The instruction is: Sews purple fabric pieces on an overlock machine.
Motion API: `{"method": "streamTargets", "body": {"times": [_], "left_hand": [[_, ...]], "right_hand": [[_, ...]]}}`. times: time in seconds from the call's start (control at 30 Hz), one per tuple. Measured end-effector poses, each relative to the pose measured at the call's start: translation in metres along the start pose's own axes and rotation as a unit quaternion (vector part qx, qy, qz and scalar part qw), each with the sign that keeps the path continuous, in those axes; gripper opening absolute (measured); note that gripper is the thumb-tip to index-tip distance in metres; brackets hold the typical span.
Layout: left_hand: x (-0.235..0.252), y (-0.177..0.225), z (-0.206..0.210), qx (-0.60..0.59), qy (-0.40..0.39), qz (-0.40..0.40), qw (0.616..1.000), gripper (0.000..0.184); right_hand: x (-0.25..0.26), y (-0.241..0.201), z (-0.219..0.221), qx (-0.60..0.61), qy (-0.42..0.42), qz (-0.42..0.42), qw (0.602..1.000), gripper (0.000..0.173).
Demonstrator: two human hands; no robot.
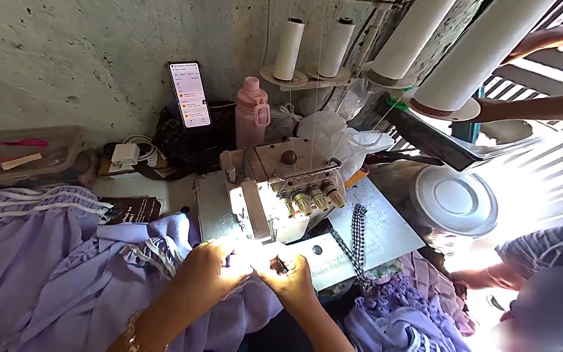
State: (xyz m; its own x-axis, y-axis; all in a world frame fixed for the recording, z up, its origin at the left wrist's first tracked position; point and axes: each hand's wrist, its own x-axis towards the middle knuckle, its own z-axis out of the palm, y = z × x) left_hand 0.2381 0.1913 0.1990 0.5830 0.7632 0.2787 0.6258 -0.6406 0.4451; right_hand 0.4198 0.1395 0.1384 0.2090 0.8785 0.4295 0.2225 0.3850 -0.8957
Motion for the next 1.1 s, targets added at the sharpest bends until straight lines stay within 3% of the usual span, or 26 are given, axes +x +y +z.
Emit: {"method": "streamTargets", "body": {"times": [0.17,0.27,0.37,0.57,0.7,0.87,1.1], "left_hand": [[-0.002,0.001,0.006,0.015,0.031,0.008,0.999,0.027],[-0.003,0.002,0.006,0.008,0.033,0.013,0.999,0.027],[-0.003,0.003,0.006,0.004,0.031,0.013,0.999,0.027],[0.005,0.000,-0.003,-0.014,-0.016,0.006,1.000,0.029],[0.008,-0.004,0.001,0.031,0.057,0.050,0.997,0.015],[0.004,-0.002,0.006,0.113,0.084,0.089,0.986,0.041],[0.003,-0.004,0.014,0.113,0.118,0.056,0.985,0.035]], "right_hand": [[0.001,-0.001,-0.001,0.014,-0.006,0.013,1.000,0.013],[0.008,-0.009,-0.011,0.042,-0.074,0.071,0.994,0.028],[0.012,-0.008,-0.018,0.003,-0.123,0.074,0.990,0.018],[0.007,-0.005,-0.017,-0.060,-0.079,-0.017,0.995,0.021],[0.006,-0.005,-0.018,-0.055,-0.062,-0.014,0.996,0.017],[0.006,-0.008,-0.017,-0.055,-0.039,0.004,0.998,0.014],[0.008,-0.009,-0.010,-0.085,-0.040,-0.017,0.995,0.015]]}}
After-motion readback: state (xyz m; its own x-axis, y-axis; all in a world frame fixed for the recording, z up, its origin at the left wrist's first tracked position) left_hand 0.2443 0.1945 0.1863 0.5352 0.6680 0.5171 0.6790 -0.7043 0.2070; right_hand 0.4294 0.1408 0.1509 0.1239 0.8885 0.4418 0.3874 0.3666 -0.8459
